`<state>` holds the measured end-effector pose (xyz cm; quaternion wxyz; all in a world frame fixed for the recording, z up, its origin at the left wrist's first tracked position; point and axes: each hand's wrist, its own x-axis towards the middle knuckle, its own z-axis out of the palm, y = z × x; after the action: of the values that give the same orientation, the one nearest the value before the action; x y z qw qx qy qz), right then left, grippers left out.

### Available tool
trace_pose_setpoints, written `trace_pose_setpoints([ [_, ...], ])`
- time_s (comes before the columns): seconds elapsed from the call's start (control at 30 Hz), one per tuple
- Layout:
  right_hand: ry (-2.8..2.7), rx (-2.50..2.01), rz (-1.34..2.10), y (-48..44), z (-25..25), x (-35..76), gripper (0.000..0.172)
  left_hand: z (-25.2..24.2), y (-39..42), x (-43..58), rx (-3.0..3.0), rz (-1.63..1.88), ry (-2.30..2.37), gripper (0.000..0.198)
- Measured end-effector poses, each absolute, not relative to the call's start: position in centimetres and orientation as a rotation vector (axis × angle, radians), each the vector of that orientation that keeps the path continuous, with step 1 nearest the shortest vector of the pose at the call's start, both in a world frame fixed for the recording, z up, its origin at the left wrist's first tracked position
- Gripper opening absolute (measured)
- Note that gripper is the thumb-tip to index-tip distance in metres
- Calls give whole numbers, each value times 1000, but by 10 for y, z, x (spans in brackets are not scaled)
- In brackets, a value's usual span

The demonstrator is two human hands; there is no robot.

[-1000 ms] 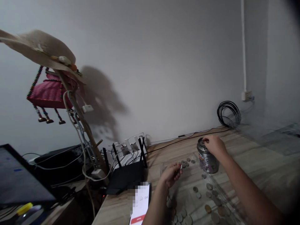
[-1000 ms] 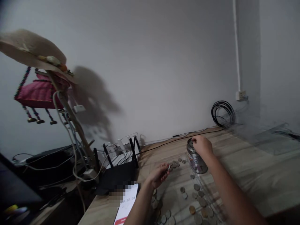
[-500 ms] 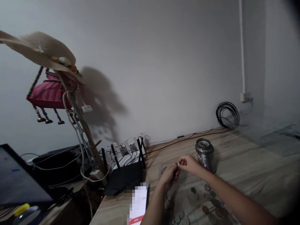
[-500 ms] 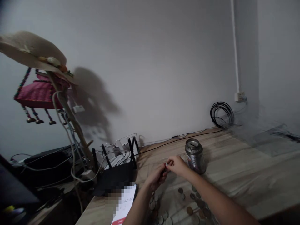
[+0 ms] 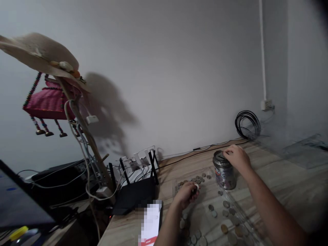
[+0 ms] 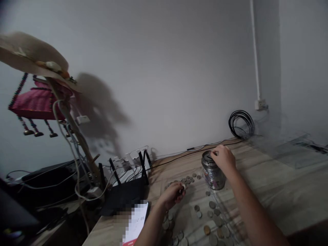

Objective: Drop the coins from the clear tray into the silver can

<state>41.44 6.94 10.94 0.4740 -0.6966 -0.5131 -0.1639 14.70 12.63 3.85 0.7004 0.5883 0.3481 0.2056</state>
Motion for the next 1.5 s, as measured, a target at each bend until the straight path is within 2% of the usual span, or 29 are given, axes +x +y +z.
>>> trace_pose_setpoints([
  [0.2,-1318,-1832,-409,73,102,422,16,39,126,146,1413,448,752,31],
  [0.37,-1247,-1587,-561,62,117,379,24,42,124,144,1448,438,714,35],
  [0.47,-1477,-1451,-296,66,106,337,25,41,125,144,1428,455,769,36],
  [0.53,-1708,-1495,27,75,89,312,22,41,125,143,1389,493,799,36],
  [0.63,-1847,-1594,371,90,61,291,27,42,127,144,1297,555,801,34],
  [0.8,-1860,-1658,356,96,49,293,25,45,126,146,1139,410,788,39],
  [0.97,-1788,-1670,372,92,54,292,11,44,124,147,1184,416,826,30],
  [1.13,-1775,-1599,474,94,47,289,30,40,126,146,1224,506,804,24],
  [1.23,-1760,-1589,514,95,44,287,28,39,127,145,1300,530,790,27],
  [1.37,-1746,-1590,313,88,61,288,18,38,127,145,1324,581,771,31],
  [1.5,-1574,-1566,-246,71,98,317,22,36,129,146,1278,553,776,22],
])
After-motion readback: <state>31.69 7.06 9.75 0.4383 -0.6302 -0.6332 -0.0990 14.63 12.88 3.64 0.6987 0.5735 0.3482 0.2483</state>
